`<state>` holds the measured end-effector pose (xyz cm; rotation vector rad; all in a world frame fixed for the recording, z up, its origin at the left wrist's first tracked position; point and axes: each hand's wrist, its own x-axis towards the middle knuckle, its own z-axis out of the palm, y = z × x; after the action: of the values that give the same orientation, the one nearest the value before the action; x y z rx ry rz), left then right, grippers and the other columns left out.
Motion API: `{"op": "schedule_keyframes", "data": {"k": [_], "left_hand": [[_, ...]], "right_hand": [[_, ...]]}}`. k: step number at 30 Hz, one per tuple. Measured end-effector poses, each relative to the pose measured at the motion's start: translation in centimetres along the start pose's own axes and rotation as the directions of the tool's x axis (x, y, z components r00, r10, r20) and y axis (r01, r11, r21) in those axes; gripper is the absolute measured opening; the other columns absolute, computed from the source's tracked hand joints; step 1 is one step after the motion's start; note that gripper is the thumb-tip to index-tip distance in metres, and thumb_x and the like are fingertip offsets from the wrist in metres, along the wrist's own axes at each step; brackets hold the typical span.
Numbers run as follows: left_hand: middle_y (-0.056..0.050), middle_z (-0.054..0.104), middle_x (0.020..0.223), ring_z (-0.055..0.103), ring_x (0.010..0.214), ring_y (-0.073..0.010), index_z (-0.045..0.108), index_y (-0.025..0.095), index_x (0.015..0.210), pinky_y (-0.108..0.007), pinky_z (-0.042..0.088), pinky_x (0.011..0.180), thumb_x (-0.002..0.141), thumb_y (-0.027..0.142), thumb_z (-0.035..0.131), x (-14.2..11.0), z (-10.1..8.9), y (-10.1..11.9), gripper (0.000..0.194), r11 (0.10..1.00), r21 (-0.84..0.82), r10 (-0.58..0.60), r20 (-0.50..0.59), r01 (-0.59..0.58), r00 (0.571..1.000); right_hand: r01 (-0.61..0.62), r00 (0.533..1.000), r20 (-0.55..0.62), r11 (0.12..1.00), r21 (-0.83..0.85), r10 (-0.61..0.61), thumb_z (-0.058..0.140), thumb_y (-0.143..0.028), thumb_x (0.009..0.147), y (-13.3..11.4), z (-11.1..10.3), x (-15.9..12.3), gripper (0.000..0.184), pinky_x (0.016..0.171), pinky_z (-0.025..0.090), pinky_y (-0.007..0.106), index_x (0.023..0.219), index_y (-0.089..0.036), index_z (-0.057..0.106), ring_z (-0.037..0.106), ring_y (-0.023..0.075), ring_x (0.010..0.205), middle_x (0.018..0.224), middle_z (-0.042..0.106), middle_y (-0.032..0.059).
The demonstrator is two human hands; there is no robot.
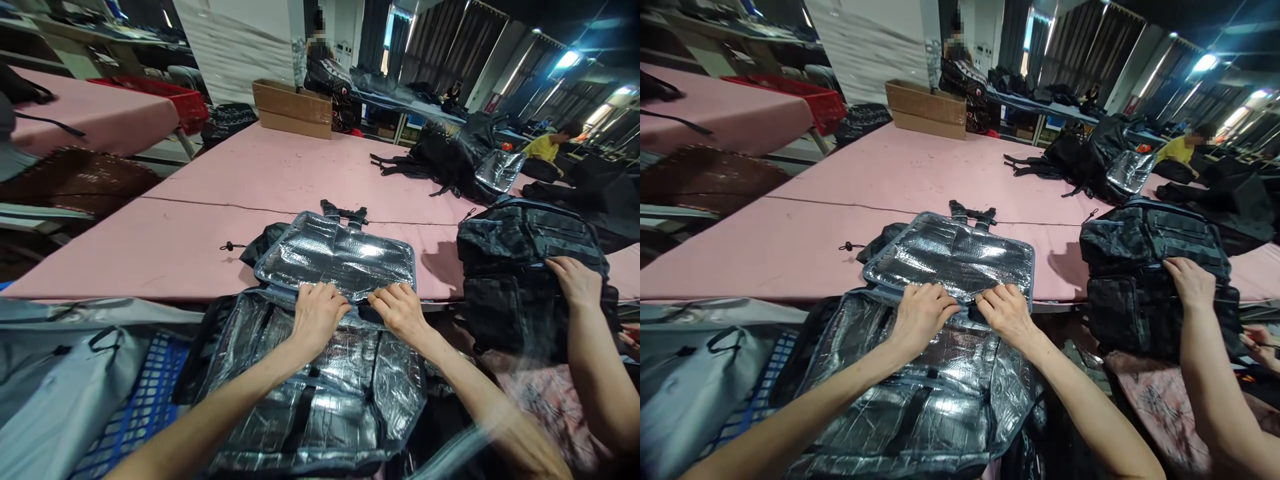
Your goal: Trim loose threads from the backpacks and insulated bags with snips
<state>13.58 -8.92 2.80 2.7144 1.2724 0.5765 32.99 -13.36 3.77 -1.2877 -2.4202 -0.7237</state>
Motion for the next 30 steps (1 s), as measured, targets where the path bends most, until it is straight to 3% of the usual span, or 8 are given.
{"op": "schedule_keyframes", "data": {"k": [4,9,17,30], "left_hand": [[-0.003,0.059,0.075,0.047,0.077,-0.0194,0.066,0.02,0.073,-0.034,0.026,0.069,0.087,0.028,0.048,0.5,0.7,1.3,0.025,0.997,0.057,-0.056,0.097,0.051,0.994],[-0.008,0.058,0.072,0.048,0.074,-0.021,0.061,0.016,0.063,-0.036,0.027,0.066,0.083,0.015,0.043,1.1,1.2,1.7,0.027,0.994,0.108,-0.044,0.144,0.029,0.989],[-0.003,0.055,0.074,0.048,0.075,-0.0174,0.058,0.017,0.069,-0.032,0.031,0.069,0.078,0.013,0.046,0.3,1.5,0.1,0.016,0.998,-0.064,0.015,0.089,-0.009,0.996],[-0.002,0.053,0.073,0.047,0.074,-0.0169,0.057,0.017,0.07,-0.031,0.03,0.07,0.079,0.012,0.046,-0.1,1.8,0.0,0.015,0.992,-0.122,0.036,0.022,-0.033,0.999]], "right_hand": [[-0.002,1.0,0.017,1.0,0.011,0.002,0.04,-0.014,0.092,-0.1,0.2,-0.2,0.02,0.064,0.027,0.029,0.092,-0.016,0.06,0.044,0.0143,0.07,0.083,0.064,0.0021],[-0.009,1.0,0.018,1.0,0.018,0.009,0.04,-0.015,0.092,-0.3,0.3,-0.4,0.02,0.063,0.027,0.03,0.091,-0.016,0.06,0.045,0.0138,0.07,0.082,0.064,0.0027],[-0.001,1.0,-0.009,0.999,0.032,0.002,0.044,-0.013,0.09,-0.8,0.2,-0.9,0.016,0.062,0.027,0.03,0.09,-0.015,0.06,0.044,0.0133,0.07,0.083,0.064,0.001],[-0.048,0.999,0.022,0.994,0.102,0.046,0.044,-0.018,0.091,-0.9,1.4,-0.7,0.016,0.063,0.026,0.03,0.093,-0.017,0.06,0.044,0.0144,0.071,0.082,0.064,0.0029]]}}
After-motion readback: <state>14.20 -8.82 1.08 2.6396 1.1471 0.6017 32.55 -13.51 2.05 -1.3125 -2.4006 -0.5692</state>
